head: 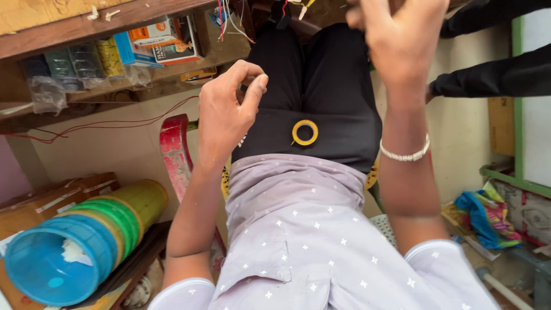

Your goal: The person sits at a workbench and uses yellow electrical tape to insulate wire connections on a small motor. They use scissors to cut the tape and wrap it around the exposed ends of the wires.

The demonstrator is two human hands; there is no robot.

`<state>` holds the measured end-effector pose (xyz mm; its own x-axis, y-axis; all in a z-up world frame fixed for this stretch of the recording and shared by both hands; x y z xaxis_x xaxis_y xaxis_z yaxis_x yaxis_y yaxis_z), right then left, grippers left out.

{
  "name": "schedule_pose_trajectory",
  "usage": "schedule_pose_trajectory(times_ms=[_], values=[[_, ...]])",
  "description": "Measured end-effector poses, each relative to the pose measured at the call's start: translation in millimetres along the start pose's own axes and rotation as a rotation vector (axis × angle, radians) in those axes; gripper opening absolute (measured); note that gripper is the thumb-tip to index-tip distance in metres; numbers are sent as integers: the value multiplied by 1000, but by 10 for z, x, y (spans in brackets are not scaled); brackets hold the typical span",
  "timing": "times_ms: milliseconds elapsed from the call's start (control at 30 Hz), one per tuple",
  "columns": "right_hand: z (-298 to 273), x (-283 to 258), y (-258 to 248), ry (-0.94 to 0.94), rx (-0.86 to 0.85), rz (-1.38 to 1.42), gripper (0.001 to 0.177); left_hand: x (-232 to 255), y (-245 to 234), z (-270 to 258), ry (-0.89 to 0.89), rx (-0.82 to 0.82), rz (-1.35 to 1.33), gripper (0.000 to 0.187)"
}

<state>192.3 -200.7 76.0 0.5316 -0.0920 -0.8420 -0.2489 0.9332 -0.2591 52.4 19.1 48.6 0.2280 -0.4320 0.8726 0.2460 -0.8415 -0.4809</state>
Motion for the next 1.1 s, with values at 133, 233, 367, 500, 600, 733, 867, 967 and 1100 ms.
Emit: schedule_pose_trajectory(times_ms=[133, 233, 367, 500, 600, 733, 867, 967, 1100], values=[[-414, 773, -32, 351, 90, 239, 24, 26, 271, 23, 14, -152, -219, 9], [-455, 1268, 216, 311, 51, 241, 43, 72, 381, 42, 25, -218, -236, 9], [-489, 1694, 628, 296, 21, 426, 53, 20, 463, 63, 22, -222, -223, 9], [-448, 1763, 886, 242, -75, 506, 48, -56, 405, 128, -14, -207, -289, 11], [-354, 1724, 956, 184, -80, 516, 42, -115, 409, 189, -87, -224, -429, 12], [-297, 1592, 945, 130, -73, 490, 26, -273, 484, 277, -138, -177, -529, 14], [-449, 1288, 891, 40, -70, 439, 14, -335, 467, 424, 23, 121, -195, 38], [-570, 1132, 825, 94, 20, 595, 12, -432, 671, 528, 22, -28, -438, 46], [-598, 1009, 797, 203, 136, 1034, 14, -424, 890, 548, 16, -203, -765, 41]])
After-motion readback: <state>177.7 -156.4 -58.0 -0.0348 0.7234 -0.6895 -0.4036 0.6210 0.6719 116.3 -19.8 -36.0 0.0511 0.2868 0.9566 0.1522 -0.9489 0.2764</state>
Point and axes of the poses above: each hand's wrist, its own z-axis towards the middle knuckle, its own y-axis out of the palm, x = y × z, the point moved 7 cm from there along z, towards the middle knuckle, and after that the axes turned 9 degrees about -y, right-handed, at the moved point
